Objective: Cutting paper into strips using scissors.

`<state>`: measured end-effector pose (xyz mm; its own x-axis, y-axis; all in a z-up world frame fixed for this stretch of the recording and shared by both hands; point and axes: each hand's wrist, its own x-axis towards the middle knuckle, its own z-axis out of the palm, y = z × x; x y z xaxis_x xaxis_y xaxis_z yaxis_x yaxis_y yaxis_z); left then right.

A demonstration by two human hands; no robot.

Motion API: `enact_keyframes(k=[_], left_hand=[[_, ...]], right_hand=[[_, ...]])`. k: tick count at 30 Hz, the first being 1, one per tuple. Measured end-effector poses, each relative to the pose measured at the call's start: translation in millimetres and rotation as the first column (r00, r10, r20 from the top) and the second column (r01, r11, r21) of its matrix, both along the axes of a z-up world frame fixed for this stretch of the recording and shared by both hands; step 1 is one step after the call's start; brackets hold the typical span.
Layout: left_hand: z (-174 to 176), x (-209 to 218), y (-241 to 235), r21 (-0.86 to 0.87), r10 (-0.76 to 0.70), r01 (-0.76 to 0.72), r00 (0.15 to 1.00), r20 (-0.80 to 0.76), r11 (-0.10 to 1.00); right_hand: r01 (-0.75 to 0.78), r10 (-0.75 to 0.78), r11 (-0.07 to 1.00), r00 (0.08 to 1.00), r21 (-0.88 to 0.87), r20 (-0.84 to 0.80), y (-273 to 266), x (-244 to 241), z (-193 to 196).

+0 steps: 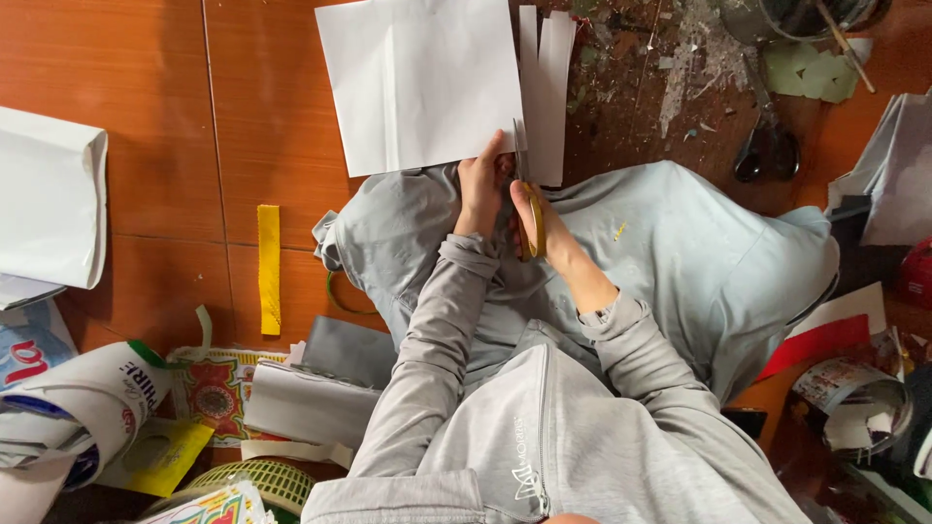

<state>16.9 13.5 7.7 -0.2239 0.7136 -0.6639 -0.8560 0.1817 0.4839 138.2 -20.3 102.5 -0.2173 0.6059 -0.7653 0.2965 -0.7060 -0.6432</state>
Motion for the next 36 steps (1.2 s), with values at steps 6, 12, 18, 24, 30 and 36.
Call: enact_keyframes(k=[6, 12, 18, 24, 30, 36], left_hand=[[-11.8, 4.5, 0.4, -0.056, 0.025, -0.029, 0.998, -0.060, 0.998], [-10.5, 5.6, -0.4, -0.018, 0.023, -0.024, 0.998, -0.054, 1.000], [-12.5, 6.2, -2.7, -0.066, 0.005, -0.014, 0.990, -0.138, 0.998], [-7.3, 6.4, 0.3, -0.062, 0.030, -0.040, 0.988, -0.149, 0.997], [-12.6, 9.6, -7.3, -0.068, -0.011, 0.002, 0.992, -0.125, 0.998], [-16.6, 10.2, -6.0, -0.079, -0.046, 0.029, 0.975, -0.219, 0.996]], right_hand=[[-0.015, 0.016, 0.999, 1.000, 0.028, -0.025, -1.4, 5.4, -18.6], [-0.064, 0.075, 0.953, 0.997, 0.297, -0.024, -8.4, 13.7, -42.2], [-0.083, 0.056, 0.949, 0.994, 0.303, 0.097, -12.8, 8.6, -34.4], [-0.025, 0.005, 0.920, 0.999, 0.390, 0.051, -11.2, 2.0, -15.0], [0.161, -0.165, 0.986, 0.976, -0.038, -0.138, 12.2, -9.2, 7.3], [0.189, -0.184, 0.979, 0.981, 0.075, -0.063, 7.8, -13.4, -3.7]])
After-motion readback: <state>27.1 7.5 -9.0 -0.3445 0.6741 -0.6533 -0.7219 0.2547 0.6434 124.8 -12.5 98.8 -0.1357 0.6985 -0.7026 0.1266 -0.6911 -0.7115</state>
